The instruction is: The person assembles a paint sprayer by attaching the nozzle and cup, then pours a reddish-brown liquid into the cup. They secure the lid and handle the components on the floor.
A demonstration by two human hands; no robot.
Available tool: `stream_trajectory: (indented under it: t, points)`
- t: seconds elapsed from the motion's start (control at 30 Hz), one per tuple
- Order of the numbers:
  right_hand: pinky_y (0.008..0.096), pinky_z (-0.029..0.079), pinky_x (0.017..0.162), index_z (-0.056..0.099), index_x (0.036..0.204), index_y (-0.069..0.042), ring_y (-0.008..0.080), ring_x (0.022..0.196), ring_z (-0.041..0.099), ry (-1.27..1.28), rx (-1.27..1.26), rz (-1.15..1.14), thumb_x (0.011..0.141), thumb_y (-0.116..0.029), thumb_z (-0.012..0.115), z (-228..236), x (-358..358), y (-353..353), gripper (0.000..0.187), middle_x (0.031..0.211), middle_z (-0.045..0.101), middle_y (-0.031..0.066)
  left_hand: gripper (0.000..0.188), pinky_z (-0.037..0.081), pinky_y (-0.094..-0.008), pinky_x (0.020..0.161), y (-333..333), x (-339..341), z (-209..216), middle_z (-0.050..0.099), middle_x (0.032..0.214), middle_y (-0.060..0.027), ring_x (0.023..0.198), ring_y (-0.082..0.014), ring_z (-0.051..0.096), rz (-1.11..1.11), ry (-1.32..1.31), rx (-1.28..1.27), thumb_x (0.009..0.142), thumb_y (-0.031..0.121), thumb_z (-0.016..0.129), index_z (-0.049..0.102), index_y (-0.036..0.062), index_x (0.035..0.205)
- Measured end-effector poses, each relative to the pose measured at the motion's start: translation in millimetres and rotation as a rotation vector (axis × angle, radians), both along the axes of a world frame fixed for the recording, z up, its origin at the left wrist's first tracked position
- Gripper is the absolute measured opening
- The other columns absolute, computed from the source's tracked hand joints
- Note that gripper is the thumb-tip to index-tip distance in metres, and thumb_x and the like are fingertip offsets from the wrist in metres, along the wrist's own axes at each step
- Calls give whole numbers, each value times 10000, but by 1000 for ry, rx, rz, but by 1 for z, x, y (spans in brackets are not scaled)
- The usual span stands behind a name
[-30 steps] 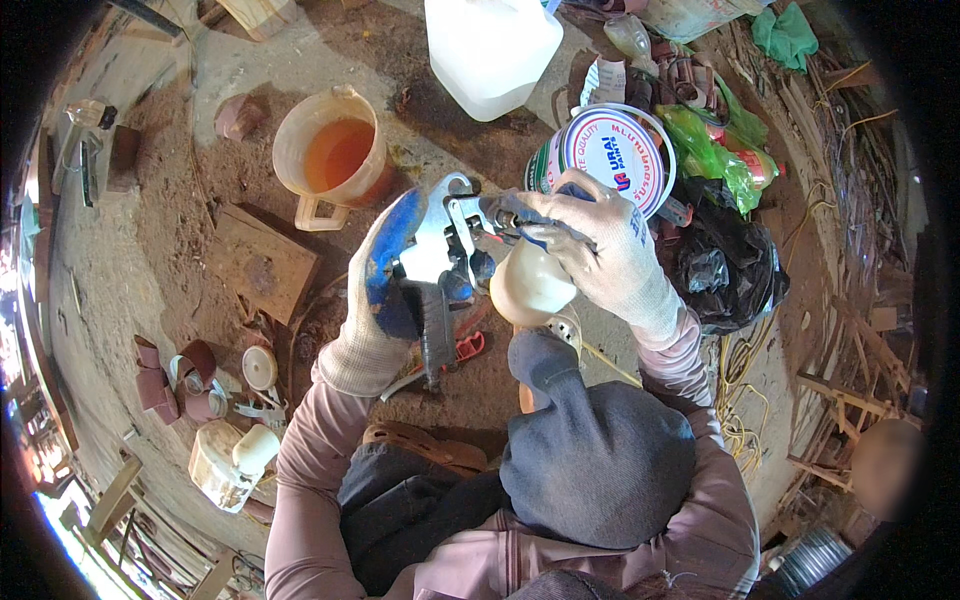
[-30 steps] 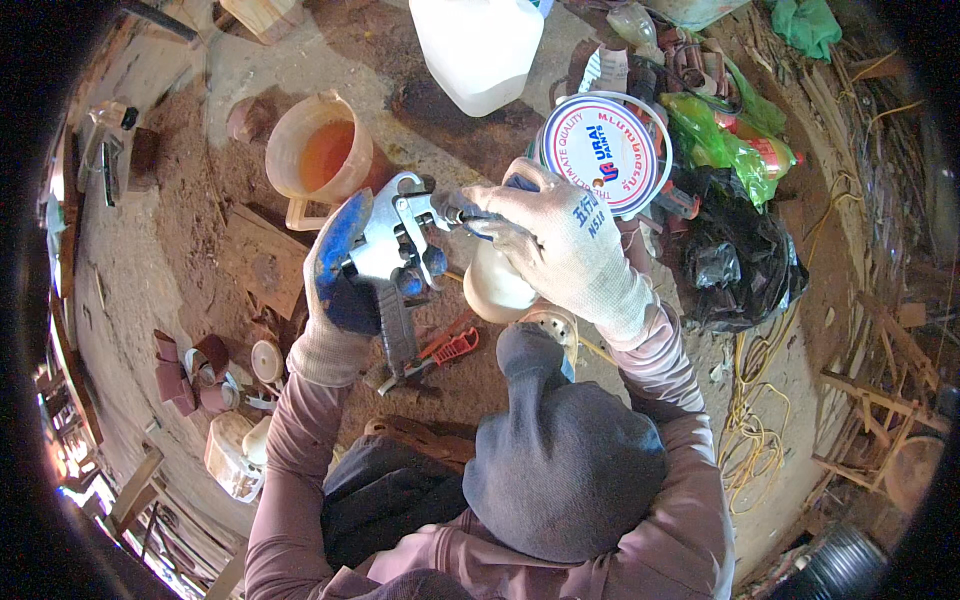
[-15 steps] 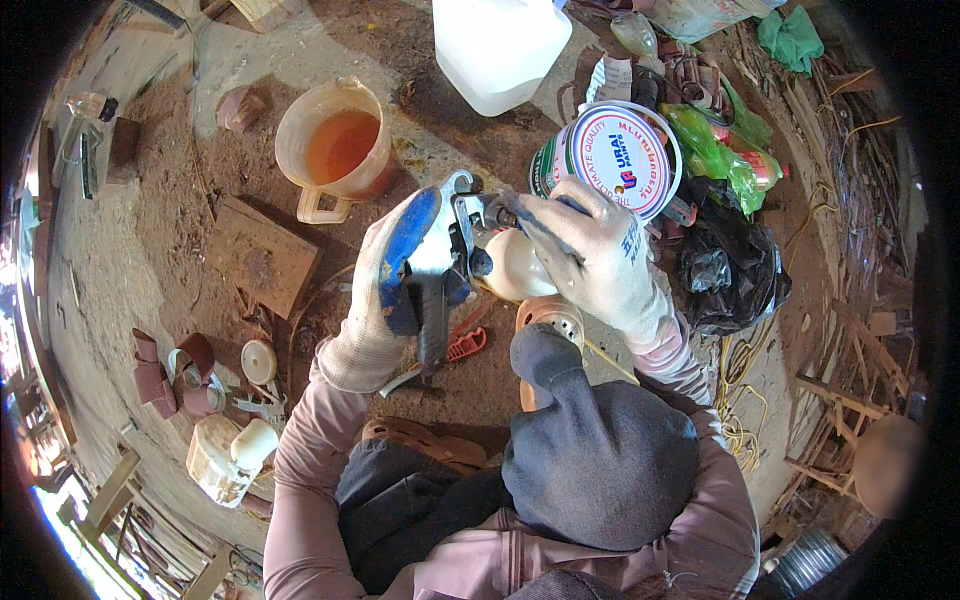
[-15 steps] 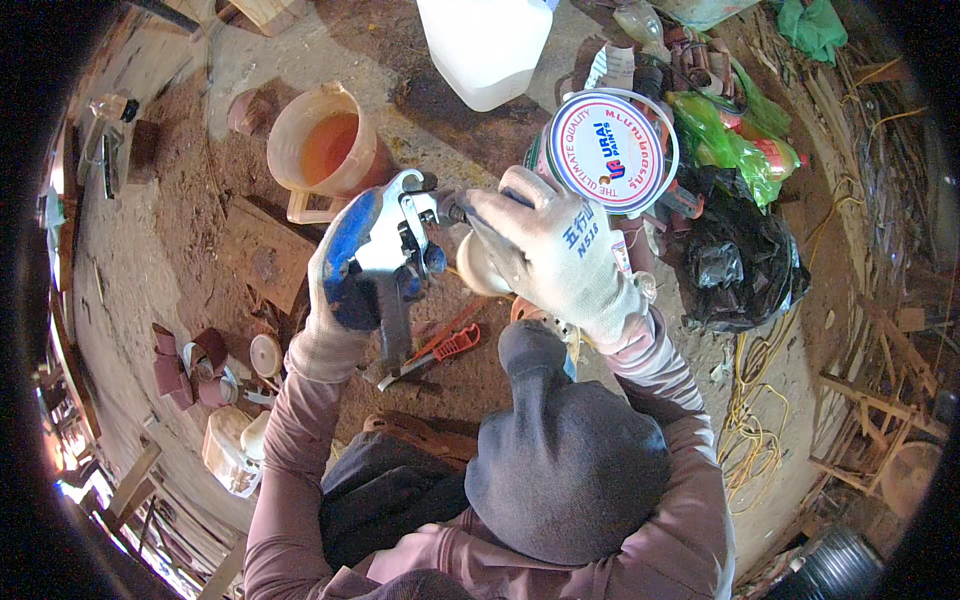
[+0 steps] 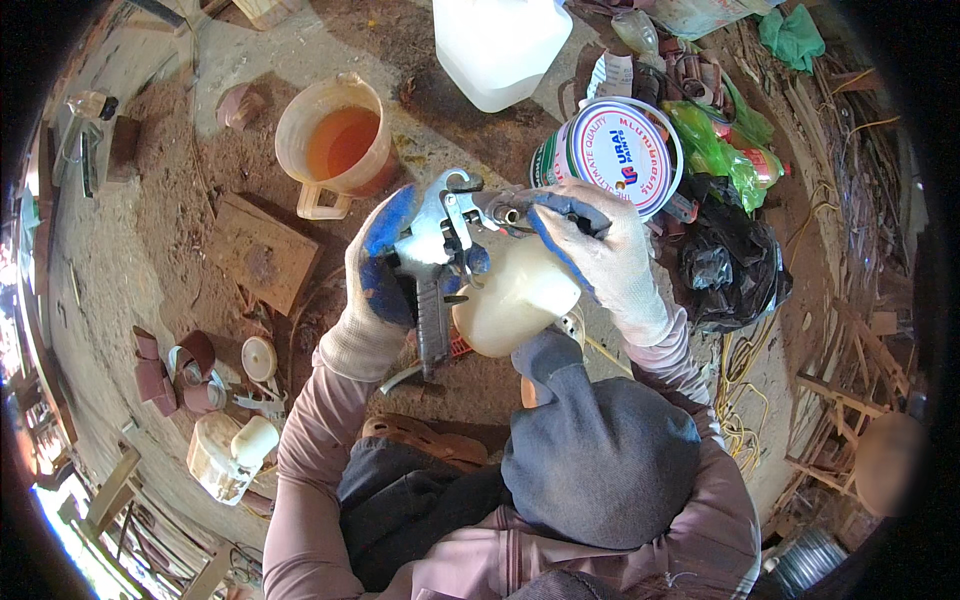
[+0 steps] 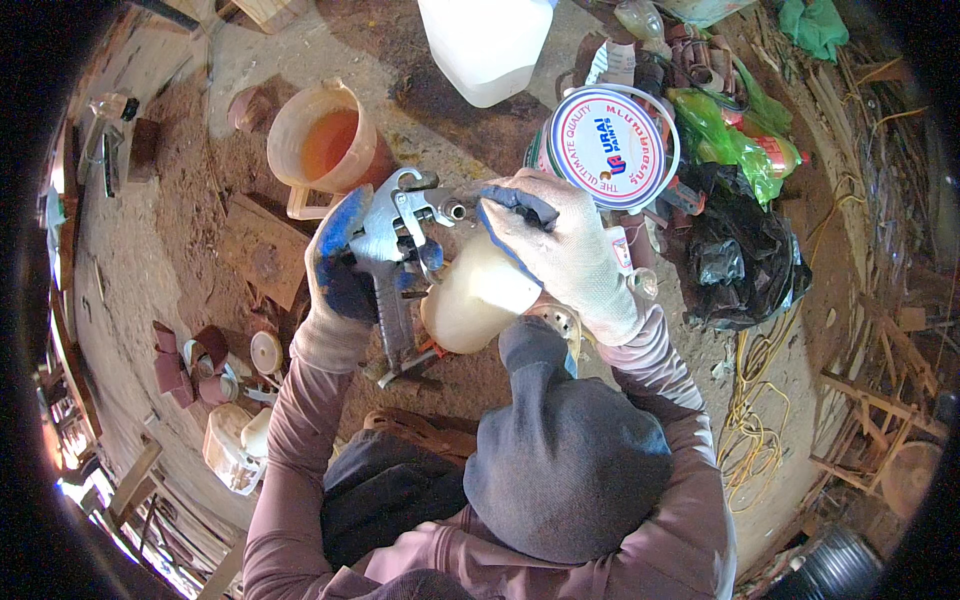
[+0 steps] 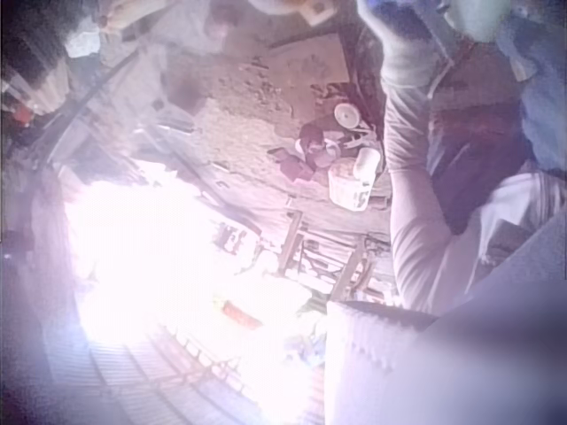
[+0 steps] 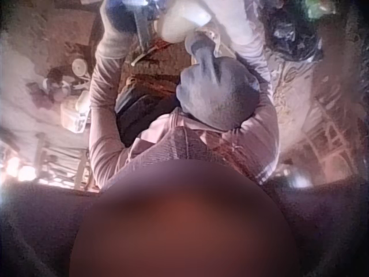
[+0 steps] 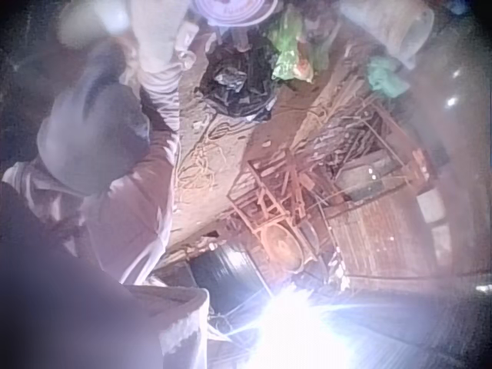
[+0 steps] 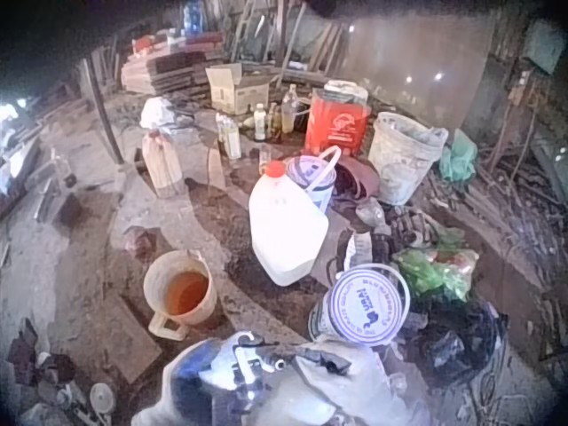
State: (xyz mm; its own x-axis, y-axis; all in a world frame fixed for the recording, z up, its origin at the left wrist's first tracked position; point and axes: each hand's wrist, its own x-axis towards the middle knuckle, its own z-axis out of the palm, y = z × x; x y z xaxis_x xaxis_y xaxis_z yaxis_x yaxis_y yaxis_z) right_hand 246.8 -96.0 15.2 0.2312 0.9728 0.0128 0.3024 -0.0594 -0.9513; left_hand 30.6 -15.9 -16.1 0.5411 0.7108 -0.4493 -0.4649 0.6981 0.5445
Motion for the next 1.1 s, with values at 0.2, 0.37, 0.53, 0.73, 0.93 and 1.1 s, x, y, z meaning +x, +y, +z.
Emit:
stream_trajectory:
  t: [0.2, 0.37, 0.53, 0.73, 0.93, 1.1]
  points:
    - [319, 498, 679, 706, 1005, 19, 232, 745, 643, -159, 89, 68, 850, -117, 790, 11, -2, -3, 223, 851, 662, 126, 508, 618, -421, 814, -3, 1, 3, 708, 1157, -178, 949, -268, 725, 9, -94, -18, 1042, 359, 468, 549, -27, 1363]
    - [351, 527, 668, 724, 1059, 11, 269, 734, 684, -512, 224, 7, 817, -102, 811, 9, -11, -4, 281, 876, 676, 146, 526, 604, -375, 836, -7, 1, 14, 694, 1188, -146, 966, -221, 716, -64, 133, 317, 1061, 372, 431, 537, -31, 1382]
    - [351, 517, 635, 721, 1006, 14, 268, 700, 680, -471, 195, -34, 841, -94, 782, 5, -16, -3, 206, 838, 670, 143, 463, 541, -338, 897, -12, 3, 24, 600, 1315, -215, 1071, -271, 647, -81, 273, 601, 1020, 231, 543, 546, -75, 1367]
    - [364, 496, 613, 697, 916, 19, 288, 683, 662, -217, 139, -54, 843, -64, 766, 2, -18, -1, 130, 800, 663, 147, 428, 480, -358, 986, -17, 12, 25, 588, 1254, -221, 1142, -285, 587, 32, 536, 1127, 991, 142, 555, 561, -88, 1352]
    - [310, 479, 628, 707, 926, 38, 175, 693, 626, -54, 92, -68, 872, -51, 754, 0, -17, -3, 114, 797, 669, 96, 547, 470, -419, 998, -11, 7, 24, 588, 1237, -256, 1123, -358, 596, 22, 601, 1316, 929, 278, 609, 578, -88, 1334]
    - [236, 462, 657, 732, 971, 40, 46, 749, 560, 133, -73, -118, 921, -60, 724, -1, -16, -4, 112, 787, 660, 1, 578, 466, -442, 1002, -7, 5, 22, 593, 1240, -269, 1105, -387, 601, -9, 640, 1476, 890, 297, 619, 587, -91, 1317]
